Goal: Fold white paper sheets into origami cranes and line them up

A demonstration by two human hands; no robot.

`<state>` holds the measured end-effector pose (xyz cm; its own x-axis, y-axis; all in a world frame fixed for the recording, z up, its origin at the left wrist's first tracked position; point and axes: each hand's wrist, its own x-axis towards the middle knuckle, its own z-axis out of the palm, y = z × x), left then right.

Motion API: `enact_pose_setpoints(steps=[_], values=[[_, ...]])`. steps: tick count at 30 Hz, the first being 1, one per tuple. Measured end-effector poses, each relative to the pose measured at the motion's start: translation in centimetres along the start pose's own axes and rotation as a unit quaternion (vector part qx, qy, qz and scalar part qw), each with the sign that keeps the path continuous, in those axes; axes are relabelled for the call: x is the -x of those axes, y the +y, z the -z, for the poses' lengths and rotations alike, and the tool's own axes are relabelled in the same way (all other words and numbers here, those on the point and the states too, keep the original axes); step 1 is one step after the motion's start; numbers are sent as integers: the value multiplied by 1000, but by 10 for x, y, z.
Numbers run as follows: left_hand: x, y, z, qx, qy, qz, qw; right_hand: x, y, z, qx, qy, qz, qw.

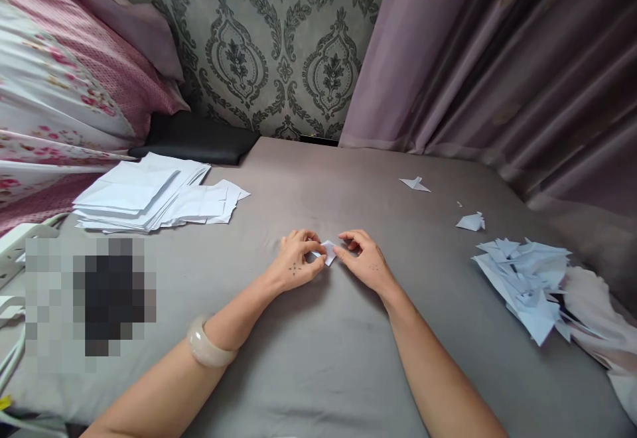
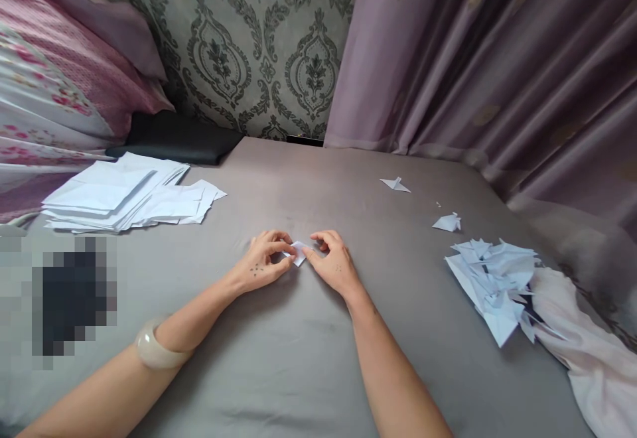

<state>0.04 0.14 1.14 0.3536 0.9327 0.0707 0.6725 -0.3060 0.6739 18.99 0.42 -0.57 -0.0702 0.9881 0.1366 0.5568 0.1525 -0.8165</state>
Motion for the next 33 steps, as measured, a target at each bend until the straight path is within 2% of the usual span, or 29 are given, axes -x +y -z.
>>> enact_pose_setpoints(steps=[6, 8, 10, 13, 16, 18, 20, 26, 33], values=[[-1, -1, 2, 31, -3, -18, 999, 7, -6, -2, 87, -24, 55, 994], [-2, -1, 2, 96, 4, -17, 995, 8, -9, -4, 83, -20, 60, 995], [-3, -1, 1, 203, 17, -2, 979, 8, -13, -5, 35, -19, 46, 998], [-6, -4, 0, 404, 11, 59, 913, 6, -21, -6, -125, -27, -8, 992], [-8, -5, 2, 542, -5, 111, 833, 6, -27, -4, -298, -52, -41, 952], [-9, -4, 4, 586, -8, 115, 802, 5, -29, -3, -356, -62, -52, 931], [-9, -2, 6, 612, -20, 113, 782, 5, -29, -1, -375, -64, -67, 922], [-8, 2, 7, 643, -55, 112, 755, 5, -29, -1, -400, -76, -84, 910], [-9, 2, 7, 646, -52, 115, 753, 5, -30, 1, -387, -70, -84, 915]])
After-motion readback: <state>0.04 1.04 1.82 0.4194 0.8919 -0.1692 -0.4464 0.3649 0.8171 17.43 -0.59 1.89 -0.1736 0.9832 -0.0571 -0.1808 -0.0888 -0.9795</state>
